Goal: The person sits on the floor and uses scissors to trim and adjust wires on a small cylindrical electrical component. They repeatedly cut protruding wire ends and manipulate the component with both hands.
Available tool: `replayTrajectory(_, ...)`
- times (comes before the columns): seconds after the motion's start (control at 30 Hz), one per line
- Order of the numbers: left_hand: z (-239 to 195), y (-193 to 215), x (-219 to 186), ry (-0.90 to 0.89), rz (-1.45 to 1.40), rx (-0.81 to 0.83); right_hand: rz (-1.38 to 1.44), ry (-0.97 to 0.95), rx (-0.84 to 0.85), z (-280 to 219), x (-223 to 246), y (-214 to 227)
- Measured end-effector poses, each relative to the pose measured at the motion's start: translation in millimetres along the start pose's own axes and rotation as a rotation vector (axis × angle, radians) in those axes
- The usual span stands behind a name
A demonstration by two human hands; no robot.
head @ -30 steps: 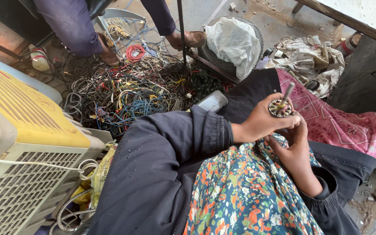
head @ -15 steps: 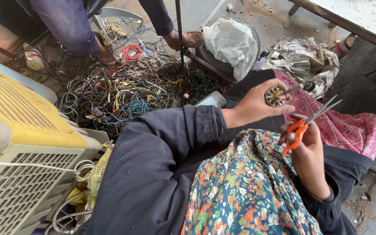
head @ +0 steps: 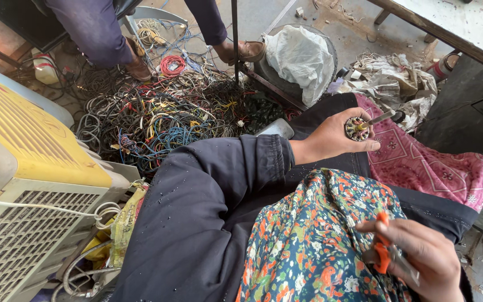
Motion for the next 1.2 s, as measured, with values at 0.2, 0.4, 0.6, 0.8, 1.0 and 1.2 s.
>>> replayTrajectory(0.2,2,1,5,-0.011,0.032,-0.014,-0.015,0.079,-0.015,-1,10,-4)
replayTrajectory(0.4,8,5,9,0.073,-0.035,-0.015,0.060,0.192,-0.040,4,30,-4)
replayTrajectory(0.6,6,7,8,0.089,0.050,-0.011,0.205,0.422,0.008,19,46,-12)
replayTrajectory(0.8,4,6,12,0.100,0.064,0.002,0.467,0.466,0.177,30,53,-17)
replayTrajectory(1.0,5,7,17,0.084,0.074,-0.002,0.385,0.471,0.196,36,56,-15)
replayTrajectory(1.2,5,9,18,0.085,0.070,-0.010,0.390,0.496,0.051,37,57,-18)
Point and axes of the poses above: each hand's wrist, its own z-axis towards the middle knuckle, its own y-axis out of the back of the hand, x = y × z, the point moved 2 cm from there along z, towards the middle knuckle, and after that the axes turned 11 degrees about -x, right-handed, at the moved point
